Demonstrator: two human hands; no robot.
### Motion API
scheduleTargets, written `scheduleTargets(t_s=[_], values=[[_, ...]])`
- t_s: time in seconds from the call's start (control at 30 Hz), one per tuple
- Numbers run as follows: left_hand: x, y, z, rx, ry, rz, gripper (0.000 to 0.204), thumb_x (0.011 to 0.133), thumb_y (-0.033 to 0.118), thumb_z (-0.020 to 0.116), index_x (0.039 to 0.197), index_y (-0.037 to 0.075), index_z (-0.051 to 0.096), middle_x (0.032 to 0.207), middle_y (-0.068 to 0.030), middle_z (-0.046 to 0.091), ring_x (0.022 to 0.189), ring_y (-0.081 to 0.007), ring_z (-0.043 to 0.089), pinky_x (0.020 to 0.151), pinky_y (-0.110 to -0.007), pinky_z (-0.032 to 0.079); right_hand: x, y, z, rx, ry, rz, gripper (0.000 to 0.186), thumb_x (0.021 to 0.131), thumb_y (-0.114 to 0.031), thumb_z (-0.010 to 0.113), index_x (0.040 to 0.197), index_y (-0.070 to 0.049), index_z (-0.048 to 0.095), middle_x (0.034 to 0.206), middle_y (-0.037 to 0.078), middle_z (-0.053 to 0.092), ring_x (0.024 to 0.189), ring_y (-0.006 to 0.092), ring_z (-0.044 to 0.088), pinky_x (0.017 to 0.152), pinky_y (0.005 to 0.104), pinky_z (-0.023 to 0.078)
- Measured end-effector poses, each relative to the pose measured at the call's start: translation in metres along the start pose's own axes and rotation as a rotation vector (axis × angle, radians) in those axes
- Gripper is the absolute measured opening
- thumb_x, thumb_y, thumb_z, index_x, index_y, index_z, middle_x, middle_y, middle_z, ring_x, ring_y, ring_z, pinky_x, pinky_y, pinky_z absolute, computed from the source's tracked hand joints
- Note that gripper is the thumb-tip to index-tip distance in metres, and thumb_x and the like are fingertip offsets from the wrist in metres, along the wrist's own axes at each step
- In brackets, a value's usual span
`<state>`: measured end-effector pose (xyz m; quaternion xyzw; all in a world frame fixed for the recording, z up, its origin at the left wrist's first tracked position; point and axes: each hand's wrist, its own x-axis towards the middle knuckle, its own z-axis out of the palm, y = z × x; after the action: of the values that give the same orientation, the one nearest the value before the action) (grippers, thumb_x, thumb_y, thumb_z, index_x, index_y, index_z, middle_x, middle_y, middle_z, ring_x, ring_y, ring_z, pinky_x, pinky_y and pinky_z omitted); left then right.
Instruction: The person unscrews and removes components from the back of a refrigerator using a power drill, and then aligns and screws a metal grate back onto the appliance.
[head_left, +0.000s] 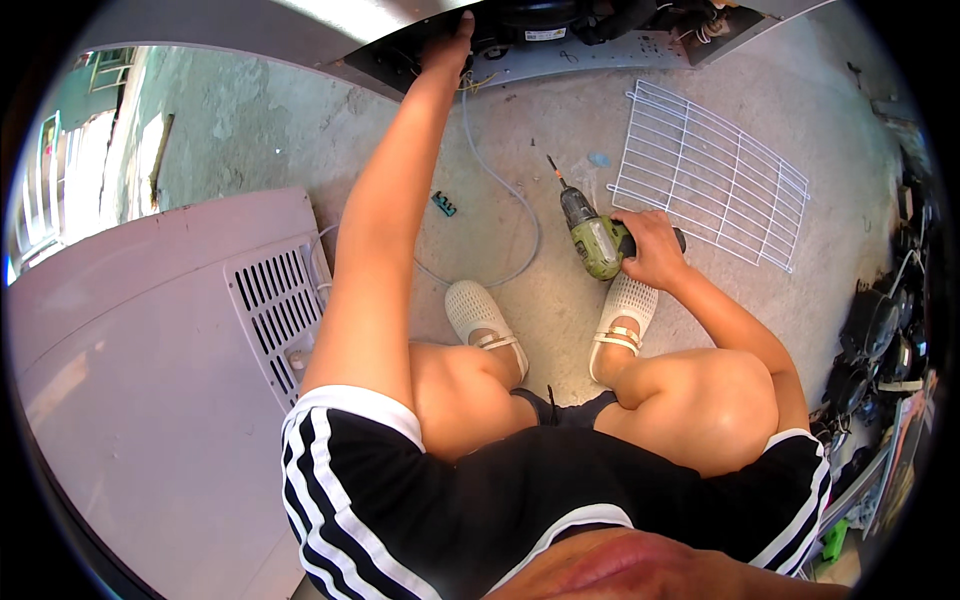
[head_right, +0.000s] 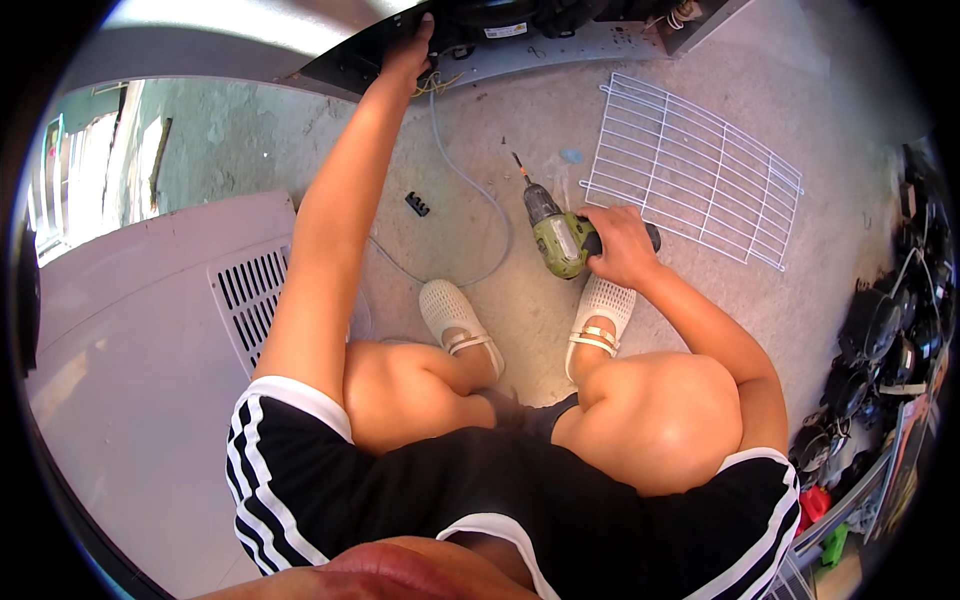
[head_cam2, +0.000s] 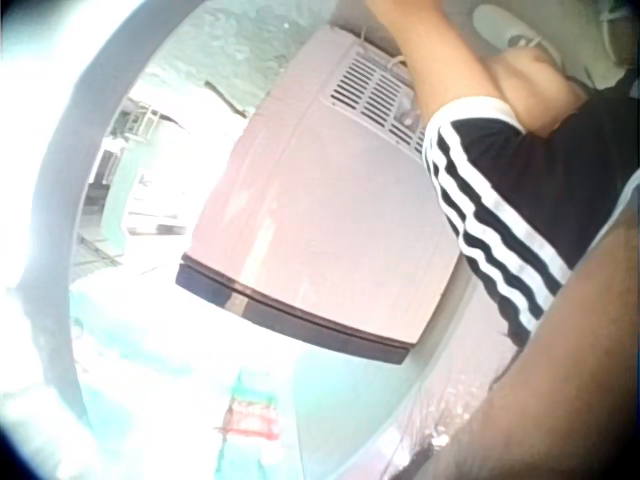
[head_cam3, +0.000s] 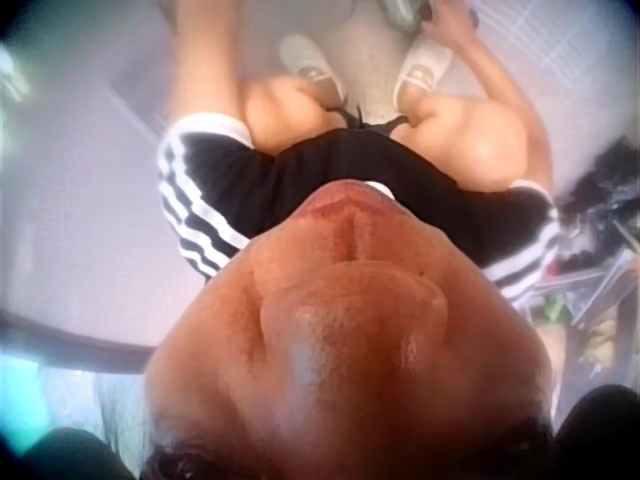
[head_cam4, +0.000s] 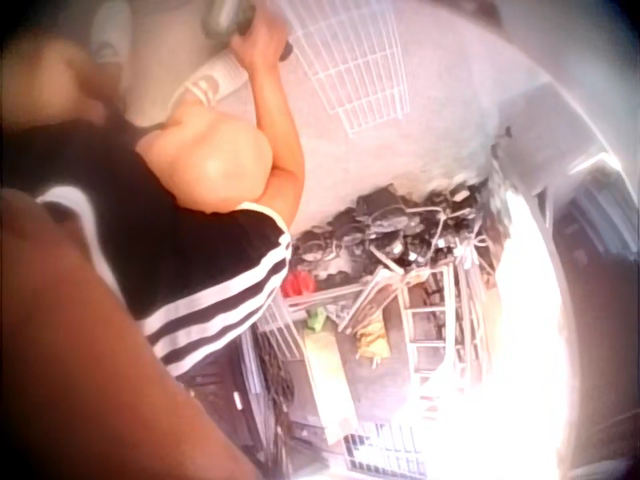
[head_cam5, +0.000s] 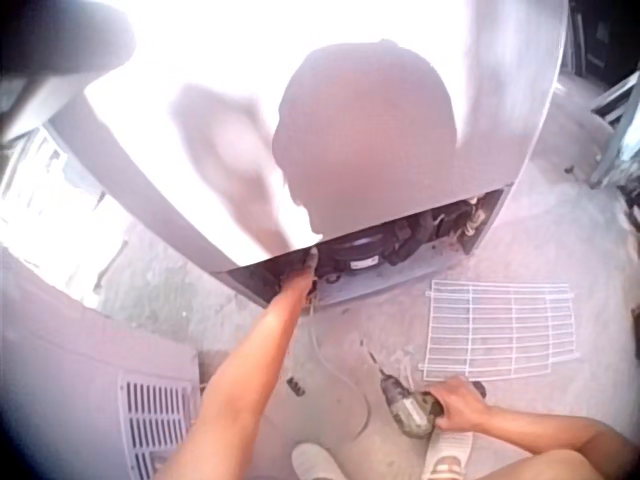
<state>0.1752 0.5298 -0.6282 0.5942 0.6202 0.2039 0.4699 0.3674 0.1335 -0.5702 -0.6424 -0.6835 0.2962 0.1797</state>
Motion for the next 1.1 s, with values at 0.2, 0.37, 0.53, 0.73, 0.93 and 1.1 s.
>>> scheduleTargets(t_s=[0.2,0.37,0.53,0.73,0.93,1.1], values=[[0.002,-0.016,-0.002,-0.019,0.073,-0.006,0.061,0.081,0.052,0.072,0.126,0.014,0.06,0.112,-0.0062,0.065,0.091,-0.02,0.062,0.08,-0.033,0.049,-0.002,0.002,0.002,-0.016,-0.053,0.017,0.056,0.06,-0.009,0.066,0.115,-0.007,0.056,0.094,0.017,0.063,0.093,0.0361,0.058,0.091,0.0431,0.039],[0.002,-0.022,0.012,-0.048,0.206,0.109,0.054,0.077,0.051,0.076,0.112,0.009,0.068,0.087,-0.0043,0.07,0.079,-0.0147,0.062,0.074,-0.03,0.048,0.006,0.0,0.003,-0.016,0.004,0.009,0.057,0.059,-0.01,0.066,0.116,-0.007,0.056,0.093,0.017,0.063,0.093,0.0363,0.058,0.09,0.043,0.039],[-0.004,-0.018,0.011,0.225,0.166,0.101,0.064,0.089,0.06,0.046,0.128,0.009,0.054,0.121,-0.0118,0.055,0.112,-0.0262,0.049,0.094,-0.041,0.039,0.012,-0.012,-0.004,0.003,-0.026,0.042,0.056,0.06,-0.01,0.066,0.114,-0.007,0.057,0.094,0.017,0.064,0.094,0.0363,0.058,0.09,0.0428,0.039],[-0.005,0.019,-0.007,-0.337,-0.194,-0.261,0.06,0.094,0.064,0.035,0.119,0.015,0.058,0.117,-0.0076,0.062,0.104,-0.0219,0.057,0.083,-0.046,0.043,-0.004,-0.007,-0.004,-0.029,0.037,0.038,0.054,0.059,-0.009,0.066,0.113,-0.006,0.058,0.089,0.017,0.063,0.091,0.0352,0.058,0.088,0.0424,0.039],[0.062,-0.033,-0.038,-0.392,-0.186,-0.257,0.076,0.095,0.064,0.03,0.138,0.001,0.041,0.135,-0.0188,0.05,0.124,-0.0346,0.049,0.105,-0.051,0.034,0.003,-0.013,-0.002,-0.002,0.006,0.024,0.056,0.06,-0.007,0.063,0.116,-0.004,0.057,0.096,0.019,0.064,0.092,0.0379,0.057,0.089,0.0429,0.041],[0.014,0.001,-0.02,-0.397,-0.028,-0.152,0.059,0.097,0.052,0.043,0.122,0.0,0.055,0.116,-0.0181,0.062,0.103,-0.0314,0.058,0.087,-0.042,0.047,-0.019,0.001,0.001,0.019,0.012,0.105,0.052,0.063,-0.008,0.066,0.115,-0.006,0.058,0.102,0.018,0.065,0.095,0.0388,0.059,0.085,0.0428,0.046]])
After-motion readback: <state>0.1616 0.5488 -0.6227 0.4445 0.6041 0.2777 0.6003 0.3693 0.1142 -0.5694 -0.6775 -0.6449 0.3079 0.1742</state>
